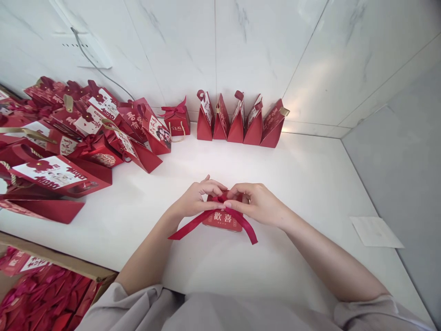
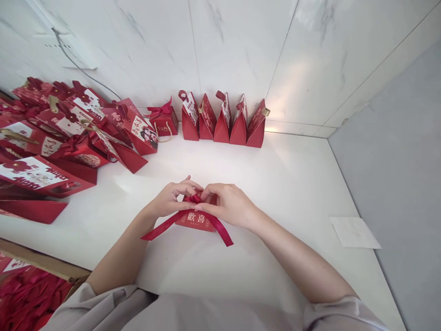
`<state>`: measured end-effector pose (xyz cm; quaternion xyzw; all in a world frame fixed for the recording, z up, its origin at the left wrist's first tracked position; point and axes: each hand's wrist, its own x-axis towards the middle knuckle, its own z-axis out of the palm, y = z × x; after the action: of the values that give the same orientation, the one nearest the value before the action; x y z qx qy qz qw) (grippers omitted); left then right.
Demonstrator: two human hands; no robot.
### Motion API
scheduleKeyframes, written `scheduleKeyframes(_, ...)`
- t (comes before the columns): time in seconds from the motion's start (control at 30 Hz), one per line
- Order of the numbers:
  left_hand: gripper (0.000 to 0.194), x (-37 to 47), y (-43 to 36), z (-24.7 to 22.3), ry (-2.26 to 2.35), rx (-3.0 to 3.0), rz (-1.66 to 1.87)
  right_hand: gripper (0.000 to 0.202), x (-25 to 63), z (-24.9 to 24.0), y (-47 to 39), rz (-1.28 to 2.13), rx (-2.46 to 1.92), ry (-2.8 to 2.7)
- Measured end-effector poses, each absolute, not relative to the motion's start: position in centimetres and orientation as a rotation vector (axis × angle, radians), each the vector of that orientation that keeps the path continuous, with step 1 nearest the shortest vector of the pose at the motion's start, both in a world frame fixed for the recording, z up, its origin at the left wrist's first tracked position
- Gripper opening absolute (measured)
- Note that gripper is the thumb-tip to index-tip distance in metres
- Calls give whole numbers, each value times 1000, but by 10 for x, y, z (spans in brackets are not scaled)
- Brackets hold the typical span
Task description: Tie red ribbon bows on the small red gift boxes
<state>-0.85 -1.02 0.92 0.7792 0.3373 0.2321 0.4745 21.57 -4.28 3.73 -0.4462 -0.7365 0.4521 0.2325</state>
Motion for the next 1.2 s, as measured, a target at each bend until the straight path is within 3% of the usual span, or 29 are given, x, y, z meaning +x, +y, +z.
scheduleKeyframes(0.53,18,-8,-13,14,750,1829,571,23,216,41,-42,1205,-1213,-2027)
scheduleKeyframes(0.77,15,-9,-12,15,721,1804,565,9,210,30,-46,1111,-1206,-1972)
scheduleKeyframes(0.97,17,-11,-13,17,719,1711,538,11,217,11,-40,725,-827,-2171)
scheduleKeyframes(1.2,18,-6,-20,24,803,1657,561,25,227,9,-35,-134,-485,-2573)
